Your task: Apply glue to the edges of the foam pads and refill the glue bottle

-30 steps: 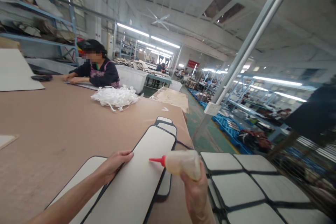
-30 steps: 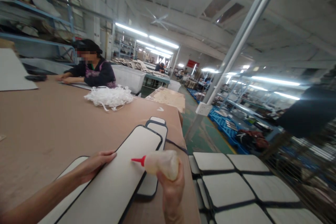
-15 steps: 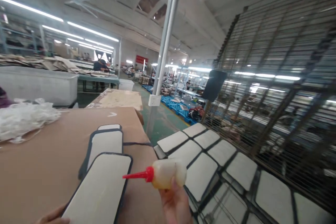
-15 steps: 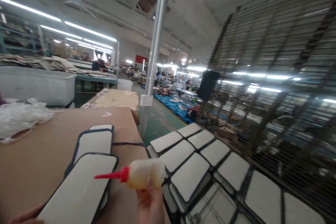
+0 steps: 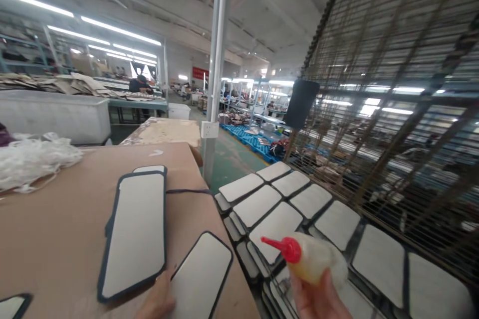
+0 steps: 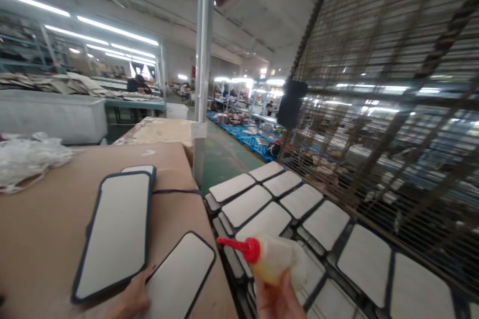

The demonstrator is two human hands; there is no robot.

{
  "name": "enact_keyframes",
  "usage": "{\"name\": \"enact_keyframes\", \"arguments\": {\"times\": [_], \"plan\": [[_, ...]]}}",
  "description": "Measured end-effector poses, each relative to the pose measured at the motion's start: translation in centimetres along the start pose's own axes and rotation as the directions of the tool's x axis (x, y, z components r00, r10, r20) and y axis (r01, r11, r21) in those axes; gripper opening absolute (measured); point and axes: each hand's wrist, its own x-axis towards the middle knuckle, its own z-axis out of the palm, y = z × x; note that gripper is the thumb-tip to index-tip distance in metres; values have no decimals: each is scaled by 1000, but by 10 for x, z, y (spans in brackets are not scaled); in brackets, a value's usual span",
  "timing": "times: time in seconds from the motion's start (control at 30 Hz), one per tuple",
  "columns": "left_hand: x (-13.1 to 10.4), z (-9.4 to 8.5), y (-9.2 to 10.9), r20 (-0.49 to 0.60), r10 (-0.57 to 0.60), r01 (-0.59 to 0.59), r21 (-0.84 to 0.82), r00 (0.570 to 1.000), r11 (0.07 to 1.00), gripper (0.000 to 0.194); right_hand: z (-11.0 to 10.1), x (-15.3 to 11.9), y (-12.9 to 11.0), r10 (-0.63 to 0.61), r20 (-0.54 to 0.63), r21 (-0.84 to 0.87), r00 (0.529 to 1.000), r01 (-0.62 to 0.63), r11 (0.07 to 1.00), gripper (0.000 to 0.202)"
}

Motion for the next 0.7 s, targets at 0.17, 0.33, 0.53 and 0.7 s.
{"name": "enact_keyframes", "arguments": {"times": [0.17,0.33,0.53,0.7], "plan": [[-19,8,4,-112,38,36,593,993,805,76,-11,-4,-19,-25,-68,-24,997,23,999,41],[-33,6,18,-27,77,-45,601,997,798,60,20,-17,-11,25,-94,-49,995,-30,998,40],[-54,-9,8,-201,133,-15,501,971,865,47,37,-25,1,-14,-142,-163,990,-9,987,50],[-128,-11,-38,-510,-338,239,-251,791,938,64,25,-23,-2,64,-242,-168,968,-107,980,61]]}}
